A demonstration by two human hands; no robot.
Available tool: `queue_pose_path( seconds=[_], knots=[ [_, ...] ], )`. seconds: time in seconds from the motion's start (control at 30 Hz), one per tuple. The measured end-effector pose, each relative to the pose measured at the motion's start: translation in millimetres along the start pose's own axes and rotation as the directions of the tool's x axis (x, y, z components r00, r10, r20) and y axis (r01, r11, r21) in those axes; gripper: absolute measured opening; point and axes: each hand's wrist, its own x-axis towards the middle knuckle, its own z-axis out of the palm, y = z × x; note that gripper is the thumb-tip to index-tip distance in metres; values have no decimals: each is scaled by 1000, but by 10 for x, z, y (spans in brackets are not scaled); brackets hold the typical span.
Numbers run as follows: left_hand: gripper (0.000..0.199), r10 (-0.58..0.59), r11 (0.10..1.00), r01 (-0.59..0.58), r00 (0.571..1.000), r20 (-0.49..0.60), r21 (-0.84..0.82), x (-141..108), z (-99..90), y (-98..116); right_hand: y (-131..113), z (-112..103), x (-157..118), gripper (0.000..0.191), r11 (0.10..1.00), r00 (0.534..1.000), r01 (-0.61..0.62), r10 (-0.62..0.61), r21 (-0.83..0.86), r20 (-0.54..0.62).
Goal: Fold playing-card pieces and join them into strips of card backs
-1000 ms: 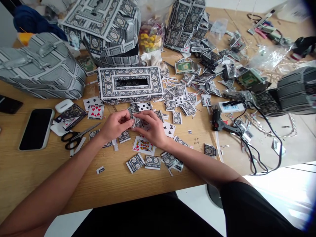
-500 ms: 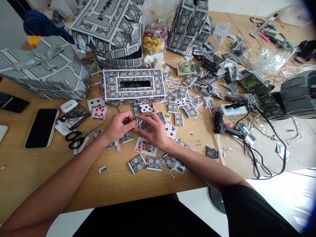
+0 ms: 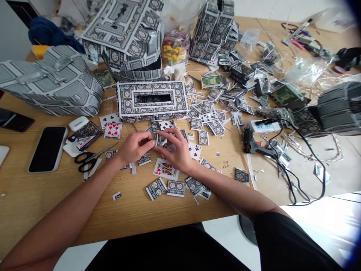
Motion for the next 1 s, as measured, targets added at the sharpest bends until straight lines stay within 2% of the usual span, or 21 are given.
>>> queue_pose_path(
  seconds=[0.3,0.43,0.67,0.77,0.87,0.93,1.0],
  knots=[
    [32,7,1000,-7,1000,29,-10,4,-24,-30,-3,-2,8,48,1000,1000,-5,5,-22,21],
    [37,63,998,-62,997,36,-14,-17,-29,5,-19,-4,0,48,998,999,-11,14,-56,43],
    [35,232,964,-226,972,-29,143,-16,43,32,-20,-6,2,36,998,997,49,-46,-47,61],
    [29,222,960,-204,972,-77,190,-28,61,4,-70,-27,8,42,1000,996,-7,7,-5,84],
    [23,189,967,-148,962,-198,206,-38,73,-51,-118,-43,8,49,994,992,-91,85,55,91],
    [23,181,971,-132,952,-248,202,-40,80,-86,-125,-40,8,44,985,987,-141,132,100,92],
    [24,178,971,-130,952,-248,201,-38,85,-103,-112,-27,10,34,974,979,-189,177,123,101]
  ],
)
